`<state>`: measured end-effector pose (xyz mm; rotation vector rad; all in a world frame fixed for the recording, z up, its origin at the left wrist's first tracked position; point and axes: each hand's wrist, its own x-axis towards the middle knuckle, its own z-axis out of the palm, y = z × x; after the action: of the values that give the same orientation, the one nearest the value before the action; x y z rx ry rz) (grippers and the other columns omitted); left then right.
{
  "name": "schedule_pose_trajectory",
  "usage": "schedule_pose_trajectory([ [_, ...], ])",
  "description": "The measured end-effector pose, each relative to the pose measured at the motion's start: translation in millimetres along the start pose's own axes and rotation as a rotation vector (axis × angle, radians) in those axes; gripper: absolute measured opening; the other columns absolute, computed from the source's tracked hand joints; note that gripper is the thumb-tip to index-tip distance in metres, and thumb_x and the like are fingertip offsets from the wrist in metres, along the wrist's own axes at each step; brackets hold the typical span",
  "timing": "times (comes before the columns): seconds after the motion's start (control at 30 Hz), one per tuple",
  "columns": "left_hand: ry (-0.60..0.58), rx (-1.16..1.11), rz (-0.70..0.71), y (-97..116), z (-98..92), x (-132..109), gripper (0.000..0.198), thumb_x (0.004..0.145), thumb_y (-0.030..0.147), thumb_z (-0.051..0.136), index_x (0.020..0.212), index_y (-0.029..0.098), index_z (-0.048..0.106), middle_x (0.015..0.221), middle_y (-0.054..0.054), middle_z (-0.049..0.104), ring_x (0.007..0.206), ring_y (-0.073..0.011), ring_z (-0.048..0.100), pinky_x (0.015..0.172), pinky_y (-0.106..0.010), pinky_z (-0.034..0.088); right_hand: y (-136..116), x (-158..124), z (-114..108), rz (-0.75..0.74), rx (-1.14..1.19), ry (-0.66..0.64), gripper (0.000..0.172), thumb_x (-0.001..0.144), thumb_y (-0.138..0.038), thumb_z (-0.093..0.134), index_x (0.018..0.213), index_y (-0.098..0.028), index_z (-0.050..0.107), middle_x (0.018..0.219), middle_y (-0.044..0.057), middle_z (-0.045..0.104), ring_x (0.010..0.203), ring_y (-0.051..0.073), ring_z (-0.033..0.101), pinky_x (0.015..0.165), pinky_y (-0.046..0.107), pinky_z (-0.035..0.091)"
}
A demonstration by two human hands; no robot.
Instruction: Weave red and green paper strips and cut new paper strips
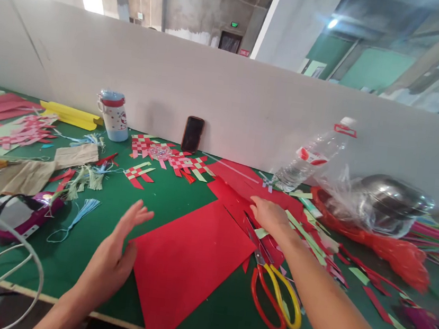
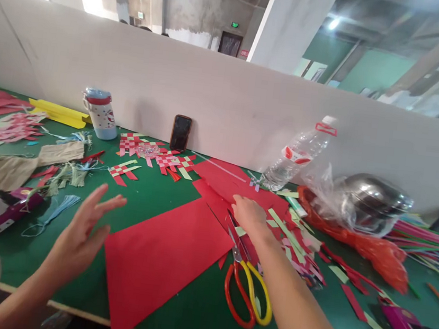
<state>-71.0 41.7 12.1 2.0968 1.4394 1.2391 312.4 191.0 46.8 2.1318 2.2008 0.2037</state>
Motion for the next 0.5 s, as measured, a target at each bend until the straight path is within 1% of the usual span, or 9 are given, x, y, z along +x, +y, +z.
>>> schedule_pose_trajectory([
  [0.1,0.235,-0.317,-0.125,17,-2.4,51,0.070,0.092,0.017,0.045,0.153,0.031,0.013,0.134,-0.010,0.060,0.132,-0.0209,0.052,0.108,-0.045,0.045,-7,-11,-1,-0.111,0.051,0.080,0.032,0.094,-0.030,0.056,0.123,-0.017,0.060,0.124,0.010,0.063,0.110,0.022,0.062,0.095,0.044,0.051],
  [0.17,0.382,-0.459,-0.213,19,-3.4,95,0.072,0.093,0.019,0.047,0.152,0.032,0.009,0.140,-0.010,0.055,0.133,-0.0186,0.051,0.105,-0.038,0.048,-11,-22,-4,-0.194,0.087,0.144,0.032,0.094,-0.022,0.052,0.123,-0.016,0.062,0.127,0.013,0.064,0.118,0.024,0.059,0.103,0.044,0.046],
  [0.2,0.426,-0.481,-0.310,15,-4.9,119,0.074,0.092,0.017,0.049,0.152,0.032,0.007,0.141,-0.009,0.054,0.130,-0.0172,0.053,0.101,-0.033,0.051,-12,-29,-6,-0.231,0.103,0.173,0.033,0.093,-0.021,0.050,0.123,-0.016,0.063,0.129,0.013,0.064,0.122,0.024,0.058,0.106,0.045,0.044],
  [0.23,0.475,-0.454,-0.440,8,-7.5,141,0.072,0.093,0.016,0.048,0.151,0.032,0.009,0.140,-0.008,0.055,0.125,-0.0154,0.057,0.097,-0.029,0.053,-12,-37,-8,-0.262,0.118,0.197,0.033,0.092,-0.023,0.050,0.122,-0.017,0.064,0.130,0.012,0.064,0.124,0.025,0.056,0.108,0.045,0.043],
  [0.33,0.583,-0.355,-0.576,-25,-22.5,197,0.057,0.097,0.013,0.040,0.150,0.023,0.020,0.140,-0.013,0.052,0.115,-0.0161,0.062,0.091,-0.031,0.054,-9,-73,-12,-0.332,0.168,0.297,0.035,0.093,-0.036,0.049,0.121,-0.023,0.065,0.134,0.009,0.062,0.129,0.028,0.053,0.104,0.048,0.047],
  [0.37,0.608,-0.318,-0.618,-39,-29.3,211,0.049,0.099,0.015,0.039,0.147,0.020,0.029,0.136,-0.014,0.054,0.111,-0.0172,0.063,0.090,-0.034,0.054,-8,-89,-10,-0.364,0.210,0.399,0.035,0.094,-0.039,0.048,0.121,-0.025,0.065,0.133,0.008,0.062,0.126,0.028,0.055,0.099,0.047,0.051],
  [0.43,0.668,-0.231,-0.691,-65,-43.8,229,0.041,0.095,0.033,0.056,0.133,0.017,0.050,0.128,-0.012,0.057,0.105,-0.0230,0.063,0.086,-0.043,0.056,-6,-123,-3,-0.406,0.273,0.544,0.035,0.095,-0.041,0.046,0.123,-0.030,0.063,0.132,0.005,0.062,0.122,0.026,0.058,0.094,0.044,0.054],
  [0.47,0.692,-0.184,-0.720,-78,-51.0,235,0.039,0.094,0.035,0.059,0.128,0.017,0.054,0.127,-0.011,0.058,0.106,-0.0234,0.062,0.088,-0.044,0.055,-7,-140,4,-0.422,0.298,0.606,0.033,0.094,-0.041,0.047,0.122,-0.032,0.063,0.129,0.005,0.064,0.120,0.026,0.060,0.091,0.043,0.055],
  [0.5,0.714,-0.133,-0.746,-90,-57.9,239,0.038,0.094,0.035,0.060,0.126,0.017,0.055,0.127,-0.011,0.058,0.107,-0.0237,0.061,0.089,-0.045,0.054,-9,-156,12,-0.422,0.324,0.623,0.033,0.093,-0.040,0.049,0.122,-0.033,0.062,0.127,0.004,0.065,0.117,0.026,0.061,0.090,0.042,0.056],
])
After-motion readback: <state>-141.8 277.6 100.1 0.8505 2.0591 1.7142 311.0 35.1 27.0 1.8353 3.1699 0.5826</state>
